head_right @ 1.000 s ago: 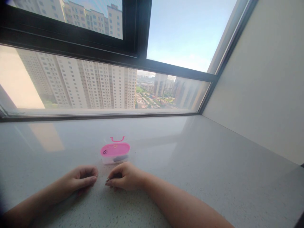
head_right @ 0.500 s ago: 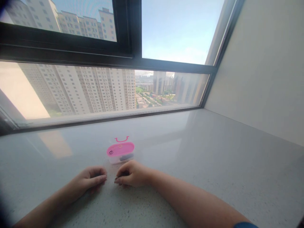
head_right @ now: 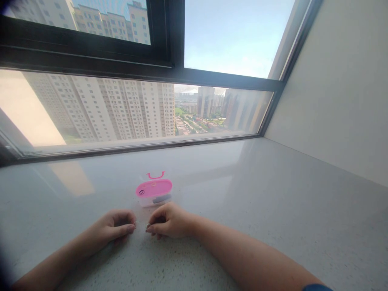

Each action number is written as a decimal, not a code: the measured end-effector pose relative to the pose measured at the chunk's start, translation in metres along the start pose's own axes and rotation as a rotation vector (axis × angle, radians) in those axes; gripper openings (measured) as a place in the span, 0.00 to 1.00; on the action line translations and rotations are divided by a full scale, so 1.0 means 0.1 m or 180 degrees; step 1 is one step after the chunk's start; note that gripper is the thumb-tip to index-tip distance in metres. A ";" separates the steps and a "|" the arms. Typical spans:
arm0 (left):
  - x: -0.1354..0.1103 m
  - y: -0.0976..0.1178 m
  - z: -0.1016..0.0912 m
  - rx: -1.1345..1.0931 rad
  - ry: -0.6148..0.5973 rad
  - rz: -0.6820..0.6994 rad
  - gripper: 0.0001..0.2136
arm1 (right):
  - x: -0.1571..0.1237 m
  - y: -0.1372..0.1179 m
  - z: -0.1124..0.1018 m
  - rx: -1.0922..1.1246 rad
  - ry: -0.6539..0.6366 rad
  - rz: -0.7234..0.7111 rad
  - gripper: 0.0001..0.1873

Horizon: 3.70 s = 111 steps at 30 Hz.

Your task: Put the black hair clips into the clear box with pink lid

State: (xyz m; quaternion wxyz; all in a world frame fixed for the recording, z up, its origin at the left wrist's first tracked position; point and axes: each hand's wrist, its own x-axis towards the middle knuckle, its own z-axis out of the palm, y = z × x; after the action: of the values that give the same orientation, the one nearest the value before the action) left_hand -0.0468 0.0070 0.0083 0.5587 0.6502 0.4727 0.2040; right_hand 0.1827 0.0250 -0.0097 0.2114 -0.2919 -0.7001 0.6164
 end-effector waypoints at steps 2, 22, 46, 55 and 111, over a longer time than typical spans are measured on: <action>0.00 0.00 0.00 -0.0043 0.0002 -0.0030 0.13 | 0.00 0.00 0.00 -0.0005 -0.0024 -0.0022 0.17; 0.02 -0.09 0.00 -0.0232 0.0072 -0.0002 0.14 | 0.02 0.08 0.00 -0.0140 -0.0026 -0.0033 0.14; 0.01 -0.03 0.03 -0.0264 0.0120 -0.0019 0.15 | 0.02 0.05 0.03 0.0048 0.0076 0.0202 0.19; 0.00 0.00 0.05 -0.0160 0.0108 -0.0004 0.14 | 0.02 0.02 0.03 0.0062 0.0089 0.0230 0.18; -0.04 -0.02 0.06 0.0081 -0.0068 0.0187 0.10 | 0.01 0.01 -0.07 0.0232 -0.0290 0.0456 0.23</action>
State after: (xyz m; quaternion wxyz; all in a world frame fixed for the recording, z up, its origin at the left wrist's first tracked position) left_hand -0.0449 0.0004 0.0057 0.5491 0.6730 0.4500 0.2074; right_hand 0.1867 0.0304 -0.0099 0.1453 -0.3050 -0.6634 0.6677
